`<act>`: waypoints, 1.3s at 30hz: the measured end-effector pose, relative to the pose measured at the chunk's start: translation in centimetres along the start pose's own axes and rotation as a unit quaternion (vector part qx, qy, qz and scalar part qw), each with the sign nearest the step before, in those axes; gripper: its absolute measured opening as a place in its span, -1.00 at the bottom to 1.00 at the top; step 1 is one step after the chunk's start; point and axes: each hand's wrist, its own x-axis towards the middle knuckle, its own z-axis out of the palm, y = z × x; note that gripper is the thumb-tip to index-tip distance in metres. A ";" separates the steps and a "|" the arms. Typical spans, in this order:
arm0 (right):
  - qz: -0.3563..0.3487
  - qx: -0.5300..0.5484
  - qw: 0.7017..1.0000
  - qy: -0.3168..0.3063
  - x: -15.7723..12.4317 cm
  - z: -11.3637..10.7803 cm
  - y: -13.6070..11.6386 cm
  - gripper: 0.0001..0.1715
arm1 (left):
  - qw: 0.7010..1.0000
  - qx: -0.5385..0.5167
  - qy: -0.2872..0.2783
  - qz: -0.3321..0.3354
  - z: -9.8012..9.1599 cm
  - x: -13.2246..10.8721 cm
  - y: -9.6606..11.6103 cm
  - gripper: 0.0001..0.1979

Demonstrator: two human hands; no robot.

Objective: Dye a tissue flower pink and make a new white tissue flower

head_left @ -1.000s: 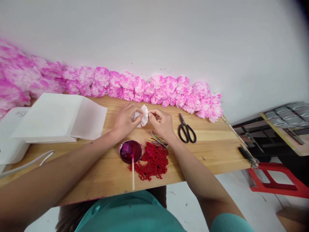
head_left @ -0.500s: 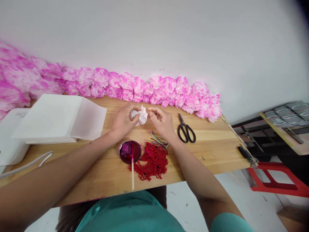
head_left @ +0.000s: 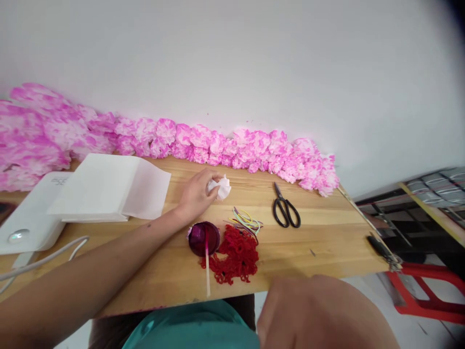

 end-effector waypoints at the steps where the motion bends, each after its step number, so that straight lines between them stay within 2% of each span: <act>1: -0.002 0.047 0.999 0.016 0.6 -0.6 0.4 -0.90 | 1.000 0.003 -0.001 0.010 0.0 -0.1 0.1 -0.72; 4: 0.036 0.067 0.994 0.081 3.6 -2.3 2.7 -0.65 | 0.999 0.000 0.010 0.043 0.1 -0.3 0.1 -0.70; 6: 0.112 0.028 0.968 0.222 5.6 -2.6 5.0 -0.53 | 0.998 -0.006 0.012 0.060 0.2 -0.3 0.0 -0.69; 7: 0.132 -0.019 0.959 0.251 6.4 -2.5 6.2 -0.48 | 0.998 -0.008 0.009 0.066 0.2 -0.4 0.0 -0.69; 8: 0.142 -0.064 0.955 0.250 7.1 -2.2 7.4 -0.46 | 0.997 -0.007 0.005 0.070 0.2 -0.4 0.0 -0.69; 9: 0.149 -0.086 0.959 0.225 7.5 -1.7 8.4 -0.48 | 0.997 -0.004 0.001 0.073 0.3 -0.4 -0.1 -0.70; 12: 0.165 -0.079 0.967 0.177 8.0 0.1 10.3 -0.55 | 0.997 0.000 -0.005 0.075 0.3 -0.4 -0.1 -0.72; 18: 0.155 -0.020 0.959 0.238 8.0 2.7 12.0 -0.81 | 0.996 -0.031 -0.016 0.086 0.0 -0.4 0.4 -0.78; 21: 0.139 -0.023 0.956 0.256 7.8 3.1 12.3 -0.83 | 0.995 -0.035 -0.026 0.086 -0.3 -0.4 0.6 -0.80; 28: 0.138 -0.048 0.952 0.268 7.5 2.8 11.3 -0.83 | 0.998 -0.021 -0.007 0.053 -0.2 -0.2 0.4 -0.84; 39: 0.128 -0.087 0.953 0.261 7.3 3.2 11.8 -0.87 | 0.993 -0.045 0.004 0.107 0.2 0.0 -0.2 -0.89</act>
